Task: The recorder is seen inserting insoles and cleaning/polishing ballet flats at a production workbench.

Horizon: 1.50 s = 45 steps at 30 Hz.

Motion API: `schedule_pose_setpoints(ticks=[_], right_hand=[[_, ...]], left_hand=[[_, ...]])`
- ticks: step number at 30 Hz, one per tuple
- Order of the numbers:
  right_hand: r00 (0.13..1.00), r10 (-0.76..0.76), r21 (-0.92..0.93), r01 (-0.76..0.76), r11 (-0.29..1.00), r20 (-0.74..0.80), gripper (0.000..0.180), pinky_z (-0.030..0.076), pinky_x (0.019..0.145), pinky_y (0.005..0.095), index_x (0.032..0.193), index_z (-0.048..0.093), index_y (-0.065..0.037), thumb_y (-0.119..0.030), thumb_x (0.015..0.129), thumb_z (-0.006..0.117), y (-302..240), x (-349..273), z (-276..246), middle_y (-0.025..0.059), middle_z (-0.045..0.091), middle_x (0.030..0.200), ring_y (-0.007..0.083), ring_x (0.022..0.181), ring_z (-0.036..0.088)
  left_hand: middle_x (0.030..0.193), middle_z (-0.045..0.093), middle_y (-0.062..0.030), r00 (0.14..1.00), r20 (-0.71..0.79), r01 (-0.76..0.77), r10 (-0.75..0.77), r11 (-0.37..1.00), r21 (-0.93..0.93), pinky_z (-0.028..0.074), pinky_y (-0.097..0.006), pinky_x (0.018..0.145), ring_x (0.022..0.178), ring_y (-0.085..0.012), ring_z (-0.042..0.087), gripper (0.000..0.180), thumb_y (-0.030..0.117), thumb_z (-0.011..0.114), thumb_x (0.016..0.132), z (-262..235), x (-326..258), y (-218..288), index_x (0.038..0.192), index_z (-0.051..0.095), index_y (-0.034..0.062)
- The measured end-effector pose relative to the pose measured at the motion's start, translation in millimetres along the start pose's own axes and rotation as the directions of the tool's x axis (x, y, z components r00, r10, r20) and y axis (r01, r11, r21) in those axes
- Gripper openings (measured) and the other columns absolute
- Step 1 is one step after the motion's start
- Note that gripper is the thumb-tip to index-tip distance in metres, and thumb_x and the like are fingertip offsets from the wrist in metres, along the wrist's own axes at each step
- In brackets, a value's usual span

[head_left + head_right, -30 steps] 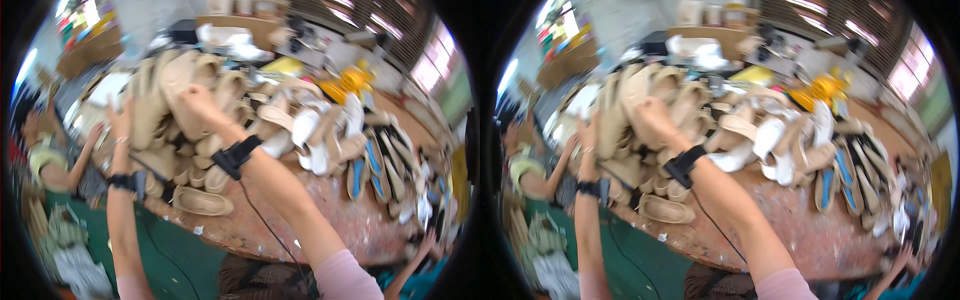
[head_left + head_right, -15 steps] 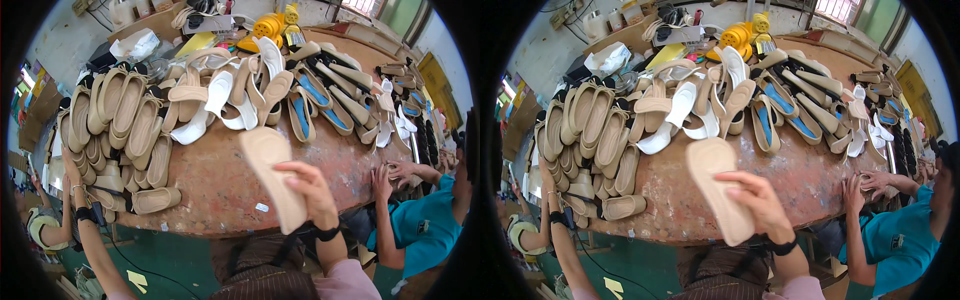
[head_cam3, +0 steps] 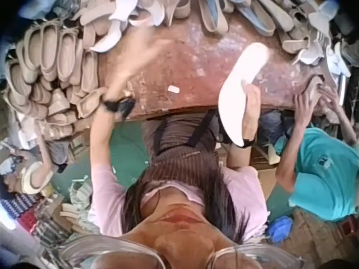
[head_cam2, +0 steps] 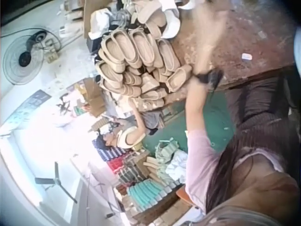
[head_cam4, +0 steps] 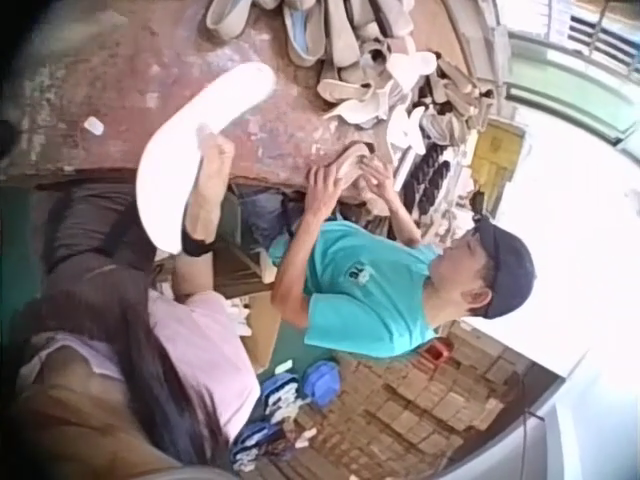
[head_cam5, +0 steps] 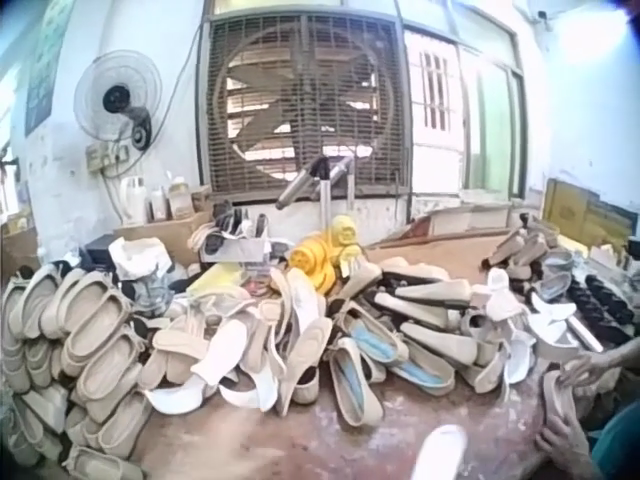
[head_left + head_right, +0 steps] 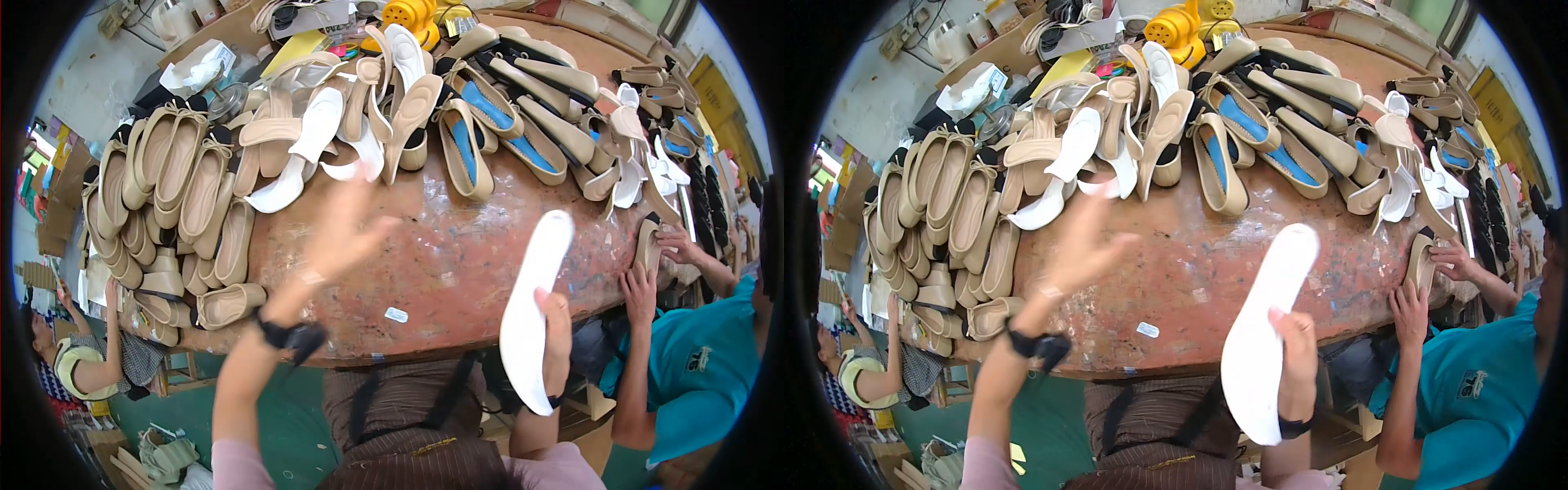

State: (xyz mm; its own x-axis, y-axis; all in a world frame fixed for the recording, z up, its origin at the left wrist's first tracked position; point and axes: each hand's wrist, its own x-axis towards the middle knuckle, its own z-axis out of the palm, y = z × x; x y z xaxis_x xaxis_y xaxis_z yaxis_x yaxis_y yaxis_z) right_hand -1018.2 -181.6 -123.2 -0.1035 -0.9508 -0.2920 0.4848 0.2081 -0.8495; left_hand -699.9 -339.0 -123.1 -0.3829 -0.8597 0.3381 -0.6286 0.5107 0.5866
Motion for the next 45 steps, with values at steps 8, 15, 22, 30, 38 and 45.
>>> schedule_pose_setpoints(ticks=[8, 15, 22, 30, 38, 45], right_hand=[[0.999, 0.037, 0.307, -0.043, 0.951, 0.027, 0.078, 0.048, 0.104, 0.0430, 0.151, 0.026, 0.007, -0.012, 0.081, 0.056, 10.1, -38.7, 29.8, 0.0299, 0.046, 0.143, 0.0316, 0.116, 0.060], [1.000, -0.005, 0.356, -0.003, 0.934, 0.020, 0.075, 0.052, 0.083, 0.0363, 0.151, 0.029, -0.002, -0.058, 0.102, 0.037, 23.0, -20.0, 16.7, 0.0107, 0.058, 0.103, 0.0212, 0.090, 0.059], [0.902, -0.389, -0.693, 0.403, 0.598, 0.189, 0.052, 0.046, 0.084, 0.0342, 0.130, 0.059, 0.001, -0.041, 0.103, 0.042, 16.0, 11.6, 39.6, 0.0136, 0.063, 0.117, 0.0244, 0.097, 0.058], [0.435, -0.169, -0.394, 0.890, 0.231, 0.884, 0.023, 0.043, 0.094, 0.0421, 0.092, 0.074, -0.006, -0.009, 0.070, 0.070, 115.4, 31.1, 148.1, 0.0074, 0.066, 0.112, 0.0248, 0.104, 0.059], [0.432, 0.042, -0.404, 0.799, 0.445, 0.901, 0.025, 0.045, 0.094, 0.0383, 0.093, 0.074, -0.006, -0.007, 0.068, 0.072, 181.5, 32.0, 198.4, 0.0074, 0.068, 0.111, 0.0261, 0.106, 0.060], [0.443, 0.062, -0.421, 0.789, 0.446, 0.895, 0.030, 0.045, 0.096, 0.0395, 0.094, 0.073, -0.002, -0.010, 0.065, 0.070, 200.6, 29.4, 209.3, 0.0109, 0.064, 0.108, 0.0274, 0.106, 0.058]], left_hand=[[0.089, 0.069, -0.0256, 0.899, -0.165, 0.353, -0.406, 0.894, -0.276, 0.053, -0.047, 0.074, 0.084, -0.0435, 0.067, 0.053, 0.041, 0.076, 0.080, 170.1, 83.0, 34.5, 0.112, 0.060, 0.0020], [0.078, 0.069, -0.0124, 1.000, -0.012, 0.001, 0.000, 0.997, 0.083, 0.049, -0.043, 0.068, 0.075, -0.0317, 0.066, 0.024, 0.032, 0.078, 0.080, 34.0, -53.5, 37.5, 0.082, 0.072, 0.0088], [0.120, 0.063, -0.0132, 0.967, 0.240, -0.013, -0.084, 0.927, 0.375, 0.044, -0.044, 0.099, 0.121, -0.0357, 0.054, 0.019, 0.013, 0.082, 0.069, -52.7, -215.0, 12.1, 0.078, 0.068, 0.0069], [0.152, 0.032, -0.0299, 0.941, -0.266, 0.244, -0.208, 0.964, 0.110, 0.034, -0.053, 0.113, 0.137, -0.0464, 0.041, 0.102, 0.038, 0.091, 0.066, -3.7, -272.4, -28.9, 0.145, 0.034, 0.0071], [0.151, 0.029, -0.0324, 0.883, -0.415, 0.195, -0.219, 0.976, -0.101, 0.035, -0.057, 0.111, 0.135, -0.0480, 0.041, 0.133, 0.046, 0.092, 0.063, 17.1, -282.5, -40.6, 0.157, 0.002, 0.0149], [0.152, 0.023, -0.0336, 0.905, -0.360, 0.199, -0.228, 0.973, -0.117, 0.039, -0.059, 0.106, 0.135, -0.0504, 0.039, 0.140, 0.054, 0.089, 0.064, 17.5, -286.8, -43.9, 0.155, -0.012, 0.0228]])
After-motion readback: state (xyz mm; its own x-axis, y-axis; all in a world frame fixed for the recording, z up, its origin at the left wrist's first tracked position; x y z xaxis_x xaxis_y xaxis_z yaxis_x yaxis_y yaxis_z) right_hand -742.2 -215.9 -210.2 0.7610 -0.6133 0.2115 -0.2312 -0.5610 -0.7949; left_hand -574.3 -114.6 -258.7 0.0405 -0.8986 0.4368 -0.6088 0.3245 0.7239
